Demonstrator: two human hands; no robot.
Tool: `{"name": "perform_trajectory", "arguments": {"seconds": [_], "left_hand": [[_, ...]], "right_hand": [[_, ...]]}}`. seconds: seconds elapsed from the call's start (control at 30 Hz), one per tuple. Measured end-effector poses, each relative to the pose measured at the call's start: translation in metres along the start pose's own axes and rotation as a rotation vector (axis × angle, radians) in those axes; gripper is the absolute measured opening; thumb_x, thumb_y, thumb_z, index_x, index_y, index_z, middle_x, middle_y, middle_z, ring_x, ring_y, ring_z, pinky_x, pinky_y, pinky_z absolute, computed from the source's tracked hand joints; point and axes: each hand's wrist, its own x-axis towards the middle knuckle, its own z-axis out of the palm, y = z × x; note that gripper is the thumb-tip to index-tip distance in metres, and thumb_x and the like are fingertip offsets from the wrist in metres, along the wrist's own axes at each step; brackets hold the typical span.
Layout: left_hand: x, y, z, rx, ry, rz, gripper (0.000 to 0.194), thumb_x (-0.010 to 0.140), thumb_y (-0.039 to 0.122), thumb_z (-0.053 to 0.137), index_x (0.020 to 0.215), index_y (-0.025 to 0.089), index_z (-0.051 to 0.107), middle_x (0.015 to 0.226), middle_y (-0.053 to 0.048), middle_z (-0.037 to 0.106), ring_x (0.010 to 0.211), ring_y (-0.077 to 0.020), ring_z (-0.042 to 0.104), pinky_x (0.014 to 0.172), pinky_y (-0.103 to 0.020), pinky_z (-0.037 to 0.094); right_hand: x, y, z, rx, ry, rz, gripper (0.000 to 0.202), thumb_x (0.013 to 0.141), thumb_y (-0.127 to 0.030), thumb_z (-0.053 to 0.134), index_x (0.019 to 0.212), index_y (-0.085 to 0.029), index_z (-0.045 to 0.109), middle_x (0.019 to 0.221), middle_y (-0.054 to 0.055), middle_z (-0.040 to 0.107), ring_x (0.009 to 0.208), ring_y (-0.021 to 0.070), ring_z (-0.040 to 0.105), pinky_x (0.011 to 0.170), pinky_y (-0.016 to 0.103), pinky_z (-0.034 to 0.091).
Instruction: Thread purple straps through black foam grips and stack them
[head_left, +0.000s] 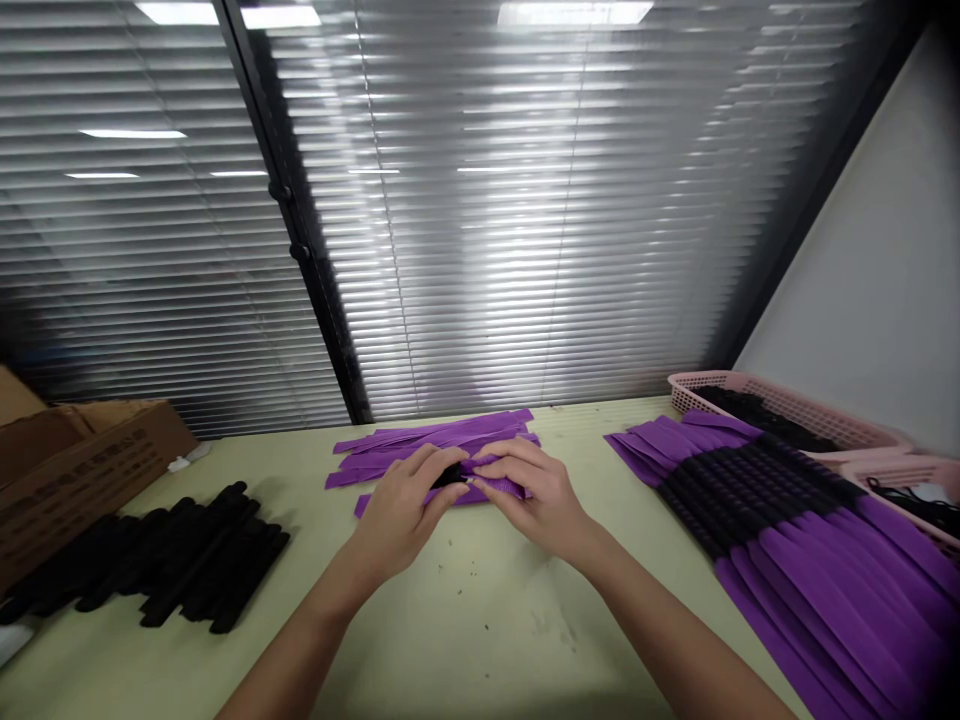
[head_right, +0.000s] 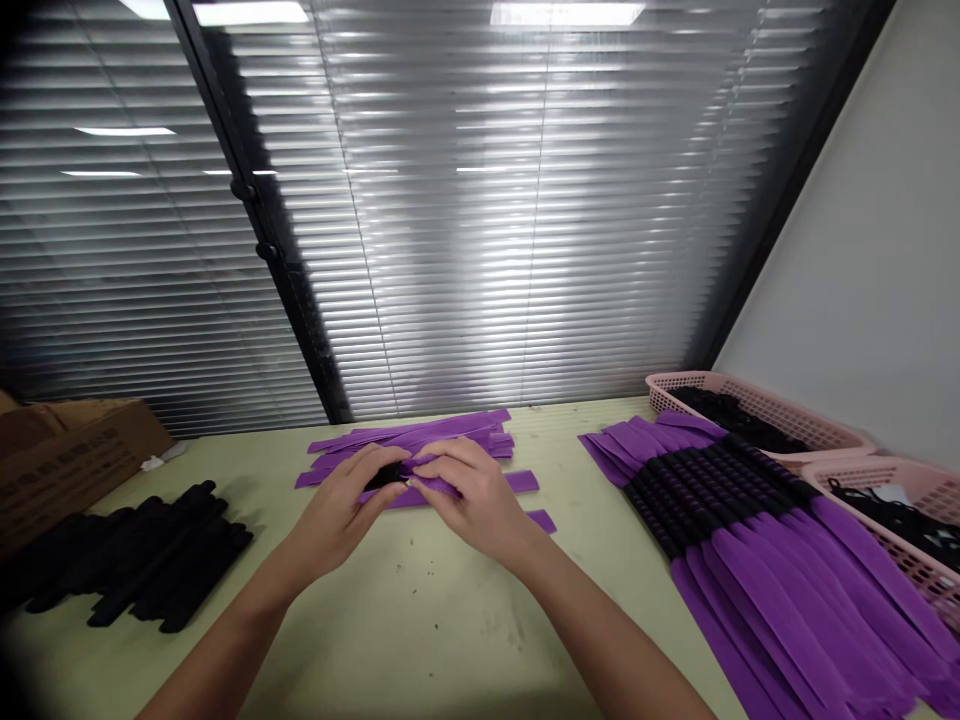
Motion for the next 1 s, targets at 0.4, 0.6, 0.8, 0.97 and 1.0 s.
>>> {"name": "perform_trajectory", "arguments": {"seconds": [0.4, 0.6, 0.8, 0.97, 1.0], "left_hand": [[-0.002, 0.003, 0.000, -0.004, -0.016, 0.024, 0.026, 0.094, 0.034, 0.046, 0.119, 0.026, 0.049, 0.112, -0.005, 0.061, 0.100, -0.0208, 0.058, 0.085, -0.036, 0.046], [-0.001, -0.001, 0.000, -0.019, -0.043, 0.012, 0.029, 0.093, 0.037, 0.049, 0.119, 0.026, 0.047, 0.113, -0.005, 0.061, 0.104, -0.0213, 0.057, 0.087, -0.038, 0.046], [0.002, -0.007, -0.012, -0.017, -0.114, 0.034, 0.026, 0.094, 0.035, 0.046, 0.117, 0.026, 0.052, 0.111, -0.006, 0.061, 0.103, -0.0218, 0.057, 0.087, -0.037, 0.047], [0.002, -0.015, -0.020, -0.034, -0.146, 0.051, 0.028, 0.094, 0.033, 0.045, 0.121, 0.026, 0.052, 0.118, -0.006, 0.060, 0.111, -0.0214, 0.055, 0.093, -0.037, 0.047], [0.002, -0.016, -0.021, -0.031, -0.155, 0.050, 0.028, 0.094, 0.033, 0.045, 0.121, 0.027, 0.052, 0.119, -0.005, 0.060, 0.113, -0.0211, 0.054, 0.094, -0.037, 0.047]], "right_hand": [[-0.001, 0.002, 0.002, 0.055, -0.026, -0.038, 0.013, 0.088, -0.017, 0.059, 0.097, -0.022, 0.067, 0.100, 0.006, 0.068, 0.092, 0.0183, 0.063, 0.079, 0.036, 0.053], [0.001, 0.003, 0.000, 0.030, -0.109, 0.014, 0.013, 0.089, -0.023, 0.058, 0.094, -0.023, 0.070, 0.103, 0.006, 0.065, 0.096, 0.0180, 0.060, 0.082, 0.036, 0.052], [0.004, 0.007, -0.018, 0.065, -0.341, 0.139, 0.026, 0.086, -0.029, 0.063, 0.111, -0.026, 0.066, 0.108, 0.006, 0.061, 0.097, 0.0167, 0.060, 0.082, 0.033, 0.054], [0.009, 0.008, -0.028, -0.024, -0.341, 0.075, 0.025, 0.087, -0.028, 0.062, 0.111, -0.025, 0.068, 0.102, 0.006, 0.064, 0.093, 0.0173, 0.060, 0.080, 0.034, 0.053], [0.010, 0.008, -0.028, -0.045, -0.331, 0.048, 0.024, 0.087, -0.027, 0.061, 0.111, -0.024, 0.068, 0.101, 0.007, 0.065, 0.092, 0.0175, 0.060, 0.079, 0.034, 0.053]]}}
